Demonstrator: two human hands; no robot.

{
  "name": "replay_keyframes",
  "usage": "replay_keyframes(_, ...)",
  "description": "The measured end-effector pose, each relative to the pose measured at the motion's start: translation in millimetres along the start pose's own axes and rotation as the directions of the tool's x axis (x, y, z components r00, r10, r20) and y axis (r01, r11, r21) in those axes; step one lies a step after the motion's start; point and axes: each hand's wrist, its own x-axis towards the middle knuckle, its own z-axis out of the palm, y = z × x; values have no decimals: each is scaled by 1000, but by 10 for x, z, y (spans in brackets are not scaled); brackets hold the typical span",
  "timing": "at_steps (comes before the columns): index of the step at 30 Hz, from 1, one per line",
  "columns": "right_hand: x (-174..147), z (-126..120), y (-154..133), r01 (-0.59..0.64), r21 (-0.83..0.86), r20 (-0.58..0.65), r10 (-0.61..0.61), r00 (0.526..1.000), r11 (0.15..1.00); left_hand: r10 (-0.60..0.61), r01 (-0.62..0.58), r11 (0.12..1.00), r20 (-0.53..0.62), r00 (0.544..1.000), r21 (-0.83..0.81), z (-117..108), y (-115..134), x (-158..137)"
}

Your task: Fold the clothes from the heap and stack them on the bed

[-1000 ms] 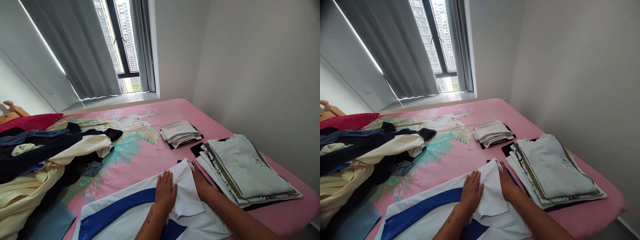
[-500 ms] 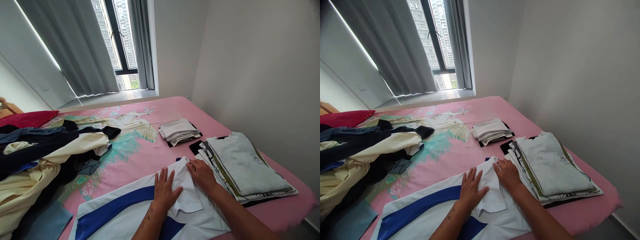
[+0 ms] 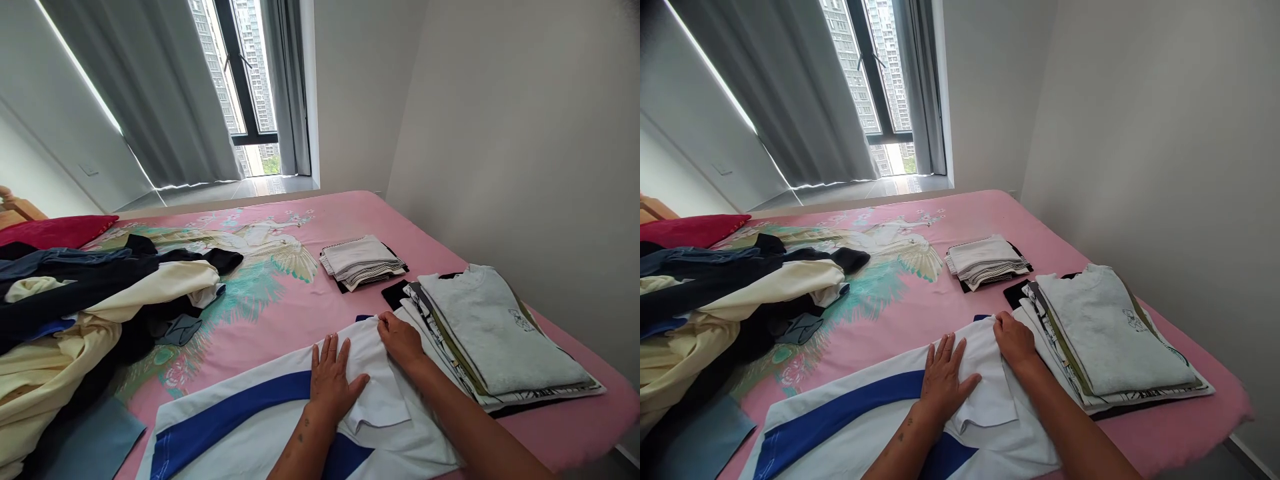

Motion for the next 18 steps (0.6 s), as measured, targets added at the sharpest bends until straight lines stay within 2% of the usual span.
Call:
replay_keyframes(6,36,-3,-24,4,74,47,-8,999,997,6,-6,1000,1,1000,5,-5,2,5)
replay_keyframes(11,-13,13,5,17,130,-25,-13,1000,991,-2,2,1000,0,1000,9,0,6,3)
replay_keyframes(15,23,9,52,160,209,-115,-138,984,965,-2,2,1000,2,1000,11,-3,12,-2)
replay_keyframes(18,133,-30,102,300,274,-75,-291,954,914,-2,2,1000,5,1000,4,-11,9,-8)
